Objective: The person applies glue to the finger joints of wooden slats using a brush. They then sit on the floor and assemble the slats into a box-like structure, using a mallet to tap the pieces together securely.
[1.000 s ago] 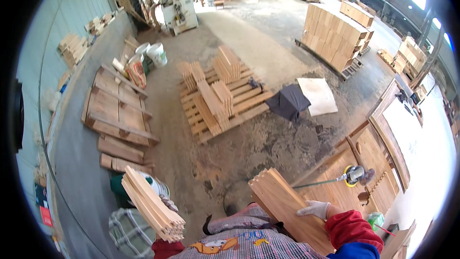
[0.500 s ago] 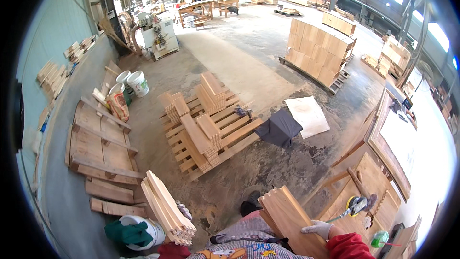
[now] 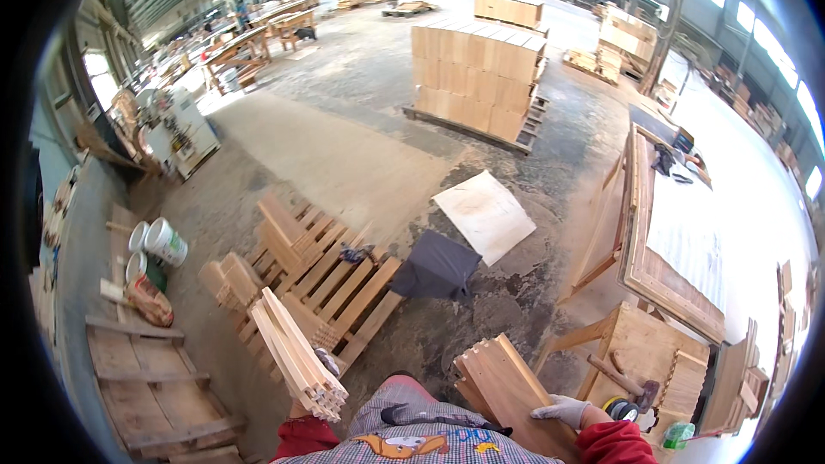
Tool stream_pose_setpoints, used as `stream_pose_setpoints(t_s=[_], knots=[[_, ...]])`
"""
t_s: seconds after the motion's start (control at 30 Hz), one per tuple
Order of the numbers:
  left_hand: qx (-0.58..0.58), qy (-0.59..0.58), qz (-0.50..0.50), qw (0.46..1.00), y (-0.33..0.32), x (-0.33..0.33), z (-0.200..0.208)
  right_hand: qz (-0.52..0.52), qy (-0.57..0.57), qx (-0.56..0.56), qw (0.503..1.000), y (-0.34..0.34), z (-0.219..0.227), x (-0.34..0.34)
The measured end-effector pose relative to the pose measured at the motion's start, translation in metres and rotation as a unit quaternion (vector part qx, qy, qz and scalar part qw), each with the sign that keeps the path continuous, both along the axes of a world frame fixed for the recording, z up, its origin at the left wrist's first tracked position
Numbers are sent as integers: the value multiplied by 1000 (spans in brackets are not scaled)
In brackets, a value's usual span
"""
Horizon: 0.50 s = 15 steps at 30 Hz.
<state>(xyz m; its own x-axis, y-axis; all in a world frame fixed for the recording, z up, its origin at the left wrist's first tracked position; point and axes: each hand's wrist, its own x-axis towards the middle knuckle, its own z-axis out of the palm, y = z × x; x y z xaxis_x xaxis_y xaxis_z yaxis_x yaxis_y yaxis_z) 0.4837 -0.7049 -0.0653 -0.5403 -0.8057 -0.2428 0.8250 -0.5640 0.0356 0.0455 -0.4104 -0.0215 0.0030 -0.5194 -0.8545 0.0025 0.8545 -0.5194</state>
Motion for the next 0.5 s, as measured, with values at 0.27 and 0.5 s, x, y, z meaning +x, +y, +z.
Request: stream_pose_setpoints(t_s=[0.27,0.5], knots=[[5,-65,-121,991,-170,-103,-18,-297,-31,-18,954,-63,32,2],[67,-108,-244,961,-278,-246,6,-466,-49,14,883,-92,52,1]])
